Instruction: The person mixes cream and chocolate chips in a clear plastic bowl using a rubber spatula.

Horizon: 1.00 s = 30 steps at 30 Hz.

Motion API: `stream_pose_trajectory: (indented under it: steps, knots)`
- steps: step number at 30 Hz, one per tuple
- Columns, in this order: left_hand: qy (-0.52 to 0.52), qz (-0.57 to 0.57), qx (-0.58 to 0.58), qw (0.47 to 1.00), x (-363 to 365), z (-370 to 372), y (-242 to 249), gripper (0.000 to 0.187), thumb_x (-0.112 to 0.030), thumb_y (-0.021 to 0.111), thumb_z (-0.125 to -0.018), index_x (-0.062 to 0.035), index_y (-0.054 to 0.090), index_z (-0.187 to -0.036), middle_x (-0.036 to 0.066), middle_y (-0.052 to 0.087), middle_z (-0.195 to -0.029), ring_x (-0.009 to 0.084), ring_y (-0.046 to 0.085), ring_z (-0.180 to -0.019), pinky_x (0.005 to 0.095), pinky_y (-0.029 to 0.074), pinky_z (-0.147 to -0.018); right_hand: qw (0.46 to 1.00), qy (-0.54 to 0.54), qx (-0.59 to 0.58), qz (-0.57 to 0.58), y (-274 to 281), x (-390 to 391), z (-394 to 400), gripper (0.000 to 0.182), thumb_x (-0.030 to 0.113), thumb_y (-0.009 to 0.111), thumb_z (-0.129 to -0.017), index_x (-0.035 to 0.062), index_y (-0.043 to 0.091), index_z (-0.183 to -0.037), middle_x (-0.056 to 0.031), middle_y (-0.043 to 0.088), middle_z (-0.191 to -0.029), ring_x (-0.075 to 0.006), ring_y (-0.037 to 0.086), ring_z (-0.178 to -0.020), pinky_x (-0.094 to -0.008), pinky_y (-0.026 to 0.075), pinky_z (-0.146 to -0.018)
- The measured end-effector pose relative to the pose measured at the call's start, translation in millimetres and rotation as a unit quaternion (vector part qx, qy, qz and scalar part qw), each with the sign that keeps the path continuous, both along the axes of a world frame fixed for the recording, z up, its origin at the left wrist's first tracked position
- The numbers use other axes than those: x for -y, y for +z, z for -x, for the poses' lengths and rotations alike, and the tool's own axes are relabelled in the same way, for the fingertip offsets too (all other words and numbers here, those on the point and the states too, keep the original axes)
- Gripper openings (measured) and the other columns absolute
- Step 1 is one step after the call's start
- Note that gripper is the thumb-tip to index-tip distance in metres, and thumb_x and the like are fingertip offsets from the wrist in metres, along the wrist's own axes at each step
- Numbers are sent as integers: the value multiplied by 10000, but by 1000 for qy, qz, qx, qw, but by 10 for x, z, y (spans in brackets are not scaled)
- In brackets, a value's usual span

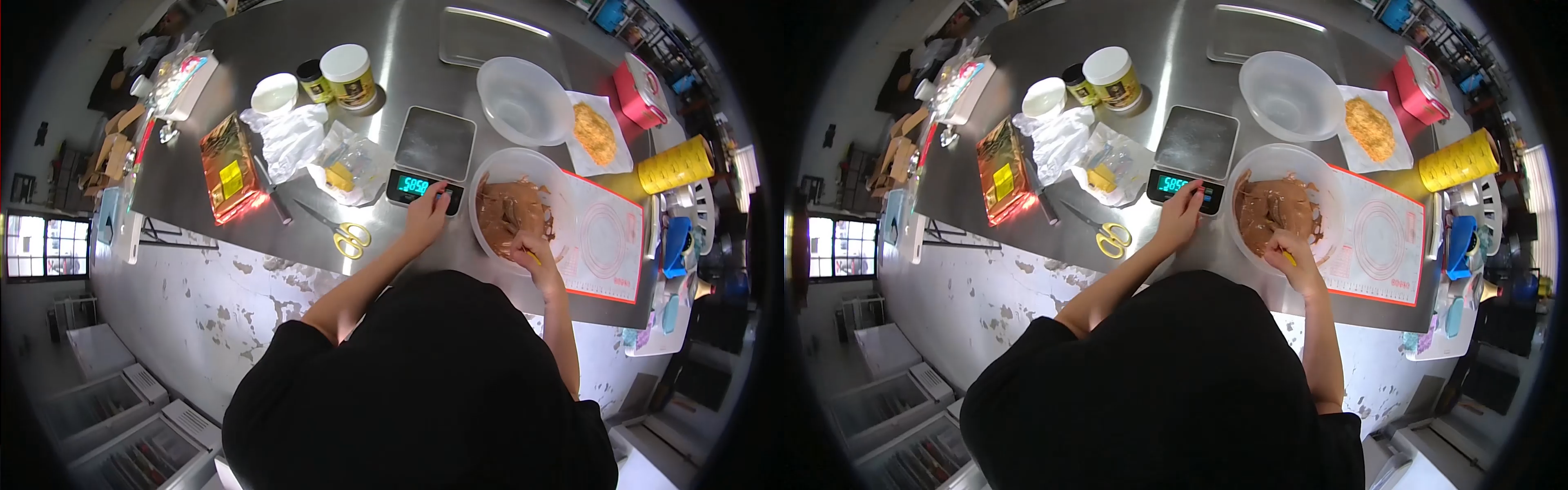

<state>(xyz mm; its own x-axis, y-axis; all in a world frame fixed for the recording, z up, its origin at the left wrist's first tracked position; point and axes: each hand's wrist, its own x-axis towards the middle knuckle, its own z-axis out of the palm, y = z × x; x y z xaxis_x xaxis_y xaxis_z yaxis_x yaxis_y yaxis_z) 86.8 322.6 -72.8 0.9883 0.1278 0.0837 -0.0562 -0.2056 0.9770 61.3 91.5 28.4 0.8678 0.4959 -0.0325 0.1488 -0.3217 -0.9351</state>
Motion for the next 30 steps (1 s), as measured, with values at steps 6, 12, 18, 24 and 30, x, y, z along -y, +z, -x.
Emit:
stream_pose_trajectory:
  steps: [6,12,18,24,30]
  knots:
    - [164,-111,-83,977,-743,724,109,297,-131,579,-756,-49,557,-1040,24,444,-511,120,425,-459,270,362,-455,995,-11,61,81,88,-212,55,163,135,604,-735,4,515,-697,-68,486,-691,-173,476,-671,-274,372,-611]
    - [247,-106,-40,962,-1370,970,-184,259,-98,571,-761,16,545,-993,37,528,-652,94,494,-553,222,412,-523,983,-46,106,144,136,-524,60,166,162,608,-750,11,541,-747,-80,504,-747,-194,506,-713,-287,395,-646]
    - [312,-88,-23,946,-1711,950,-115,209,-47,543,-754,4,557,-956,47,517,-678,133,489,-563,246,425,-560,975,-60,145,155,207,-738,149,170,152,630,-721,13,548,-774,-89,505,-772,-206,517,-740,-300,413,-652]
    - [267,79,-137,951,-1908,827,-140,198,-55,421,-842,-13,540,-994,51,545,-738,101,497,-516,223,433,-456,966,-95,147,189,137,-873,233,157,110,635,-688,13,554,-782,-105,512,-799,-247,522,-759,-321,416,-659]
    - [193,-90,-54,976,-1894,597,-185,542,-29,604,-673,-2,389,-1169,93,487,-983,163,497,-866,266,454,-696,953,-161,199,166,138,-1092,386,134,83,634,-680,20,555,-767,-103,503,-782,-252,522,-740,-325,419,-648]
